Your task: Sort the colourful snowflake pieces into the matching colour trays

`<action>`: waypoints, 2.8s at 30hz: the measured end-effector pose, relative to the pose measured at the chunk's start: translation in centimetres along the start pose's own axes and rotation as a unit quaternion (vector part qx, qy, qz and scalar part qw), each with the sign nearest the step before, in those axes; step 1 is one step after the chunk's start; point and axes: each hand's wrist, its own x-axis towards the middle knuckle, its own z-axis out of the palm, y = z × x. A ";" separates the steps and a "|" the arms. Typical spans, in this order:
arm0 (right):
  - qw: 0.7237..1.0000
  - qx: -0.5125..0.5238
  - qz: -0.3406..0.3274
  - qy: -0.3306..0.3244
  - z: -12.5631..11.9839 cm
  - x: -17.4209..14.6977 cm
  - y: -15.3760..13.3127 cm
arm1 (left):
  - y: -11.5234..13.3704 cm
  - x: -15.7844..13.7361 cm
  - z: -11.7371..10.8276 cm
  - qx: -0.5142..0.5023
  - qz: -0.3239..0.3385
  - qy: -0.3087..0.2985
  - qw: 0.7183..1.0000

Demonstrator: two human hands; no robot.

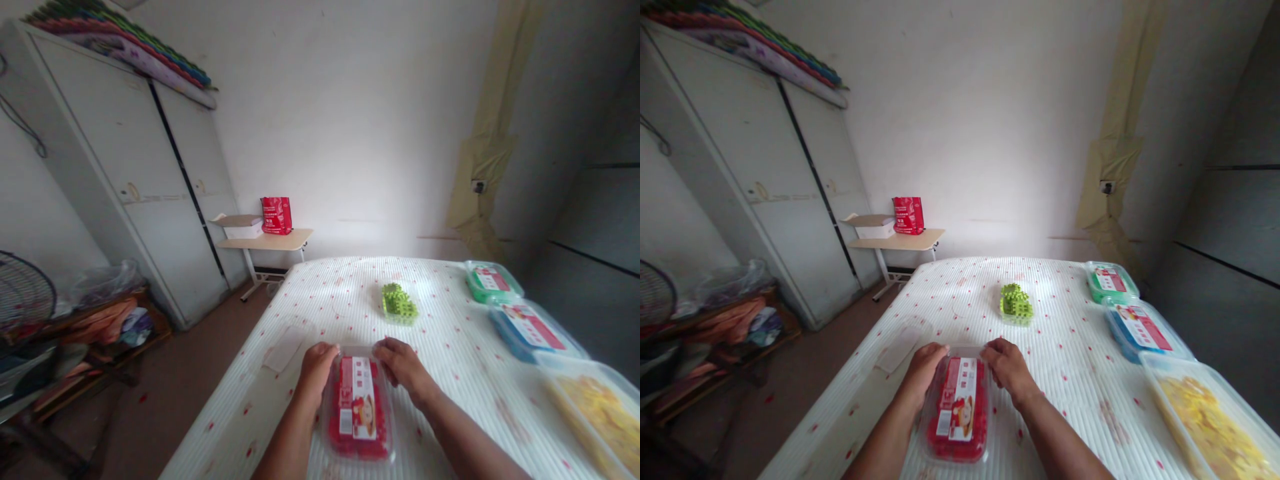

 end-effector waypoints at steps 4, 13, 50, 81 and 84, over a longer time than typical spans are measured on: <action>0.999 0.041 -0.006 0.002 0.2 0.1 0.0 | -0.4 -0.1 0.2 -0.036 -0.020 0.005 0.999; 0.991 0.124 0.046 -0.005 0.4 0.7 0.9 | -0.6 -0.3 0.6 -0.102 -0.038 0.015 0.994; 0.994 0.028 0.014 -0.102 -1.4 -3.7 1.9 | -0.7 -1.7 -0.4 -0.084 -0.009 -0.026 0.996; 0.965 -0.021 0.083 0.248 -20.2 0.5 -4.3 | -0.9 -3.7 -0.1 -0.008 -0.012 -0.117 0.993; 0.954 -0.054 0.102 0.277 -20.9 4.4 -4.1 | -1.0 -3.6 0.0 -0.003 -0.020 -0.116 0.993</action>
